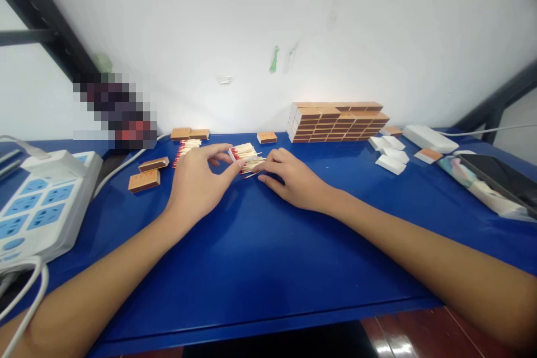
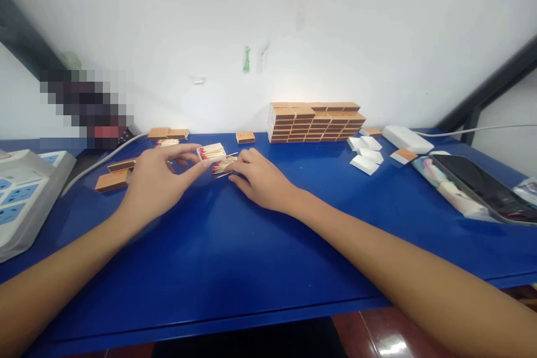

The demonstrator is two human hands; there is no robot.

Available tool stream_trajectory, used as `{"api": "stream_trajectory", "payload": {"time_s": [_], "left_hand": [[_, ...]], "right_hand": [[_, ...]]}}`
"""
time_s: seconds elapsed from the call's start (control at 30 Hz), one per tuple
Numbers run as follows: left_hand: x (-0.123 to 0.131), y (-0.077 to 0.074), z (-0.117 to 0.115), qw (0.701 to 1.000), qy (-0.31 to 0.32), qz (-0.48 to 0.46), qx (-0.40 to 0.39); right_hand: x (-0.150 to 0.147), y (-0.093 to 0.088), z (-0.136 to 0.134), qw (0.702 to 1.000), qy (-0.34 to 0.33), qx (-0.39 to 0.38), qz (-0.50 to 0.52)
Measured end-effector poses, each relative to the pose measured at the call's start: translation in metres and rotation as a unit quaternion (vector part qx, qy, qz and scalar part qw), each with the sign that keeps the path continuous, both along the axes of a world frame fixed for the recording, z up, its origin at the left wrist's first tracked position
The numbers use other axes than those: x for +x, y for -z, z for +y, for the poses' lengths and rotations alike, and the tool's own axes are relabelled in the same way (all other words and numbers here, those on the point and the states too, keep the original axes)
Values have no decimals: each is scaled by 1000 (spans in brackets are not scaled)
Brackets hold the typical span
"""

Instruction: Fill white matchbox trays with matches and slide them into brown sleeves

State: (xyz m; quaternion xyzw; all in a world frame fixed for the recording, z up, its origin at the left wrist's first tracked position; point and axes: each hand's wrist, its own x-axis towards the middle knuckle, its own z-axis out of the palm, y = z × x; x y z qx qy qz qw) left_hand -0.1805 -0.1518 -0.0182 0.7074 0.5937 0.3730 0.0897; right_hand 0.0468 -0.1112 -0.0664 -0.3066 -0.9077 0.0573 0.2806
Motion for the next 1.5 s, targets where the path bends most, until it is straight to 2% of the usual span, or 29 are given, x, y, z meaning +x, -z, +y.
{"api": "stream_trajectory", "payload": {"time_s": [0.2,0.47,0.67,0.8,1.03,1.27,1.5], "left_hand": [[0,1,1,1000,4,-4,-9],[-2,3,2,1000,21,-2,-7],[-2,10,3,998,59,-3,-31],[0,15,1,994,81,46,-53],[1,21,0,989,114,86,-49],[1,21,-1,984,132,104,-55],[2,20,-1,979,161,119,-48]], "right_hand": [[0,0,1,1000,-3,-12,14],[-1,-5,2,997,3,-73,1],[16,-16,2,999,27,-30,19],[20,-18,0,997,52,-8,52],[9,-13,-12,1000,14,-8,13],[11,-14,-16,1000,-1,-17,10],[17,-18,-16,999,11,-29,22]]}}
